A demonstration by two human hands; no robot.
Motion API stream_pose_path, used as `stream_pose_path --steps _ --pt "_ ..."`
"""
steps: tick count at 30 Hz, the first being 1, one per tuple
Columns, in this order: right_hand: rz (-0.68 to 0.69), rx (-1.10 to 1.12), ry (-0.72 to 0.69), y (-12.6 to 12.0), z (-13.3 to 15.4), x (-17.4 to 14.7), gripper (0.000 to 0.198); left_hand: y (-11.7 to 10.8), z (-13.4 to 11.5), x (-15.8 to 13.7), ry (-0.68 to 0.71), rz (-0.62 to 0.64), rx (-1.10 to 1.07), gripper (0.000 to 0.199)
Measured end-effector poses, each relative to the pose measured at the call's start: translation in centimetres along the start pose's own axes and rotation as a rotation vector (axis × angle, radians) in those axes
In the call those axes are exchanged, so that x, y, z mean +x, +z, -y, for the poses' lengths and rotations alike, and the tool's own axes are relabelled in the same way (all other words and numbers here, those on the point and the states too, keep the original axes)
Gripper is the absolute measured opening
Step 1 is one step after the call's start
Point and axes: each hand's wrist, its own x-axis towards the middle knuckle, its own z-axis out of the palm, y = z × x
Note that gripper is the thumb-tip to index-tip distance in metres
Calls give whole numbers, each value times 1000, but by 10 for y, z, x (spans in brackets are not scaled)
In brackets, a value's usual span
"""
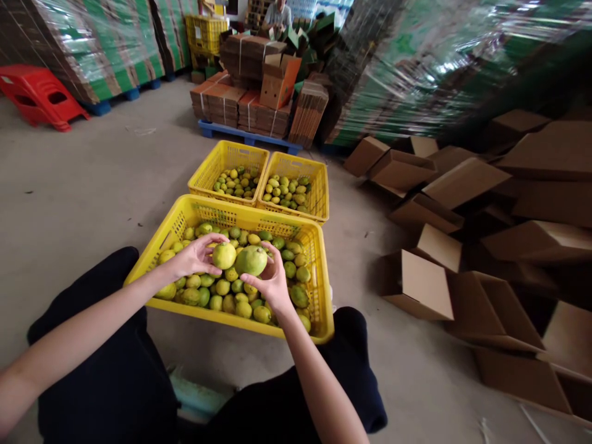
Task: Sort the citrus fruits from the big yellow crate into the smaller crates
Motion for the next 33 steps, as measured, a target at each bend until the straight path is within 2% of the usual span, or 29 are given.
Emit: stream_pose_path --steps 2,5,8,12,15,18,20,28,33 --pt "-1 -32 -36 1 2 -2 71 0 -1 -1 26 15 21 64" --pt "-25 -37 -44 0 -1 -1 55 2 -1 -5 -17 29 -17 69" --pt "-38 38 18 -2 -6 2 45 8 3 -6 -118 11 -160 66" --pt "-13 138 130 -3 -9 4 48 12 10 -4 -215 -51 -285 52" --pt "-28 192 172 -4 -12 6 48 11 9 -4 -215 -87 -264 54" --pt "-26 256 174 -6 -15 8 40 7 5 -4 -174 -112 -247 63" --pt "-12 270 170 -8 -17 9 35 3 4 -3 -153 -152 -257 59" --pt "12 313 221 -13 -18 10 44 -2 6 4 -202 -281 -366 24" --pt "-39 312 219 -13 -18 13 47 1 1 2 -194 -251 -351 25"
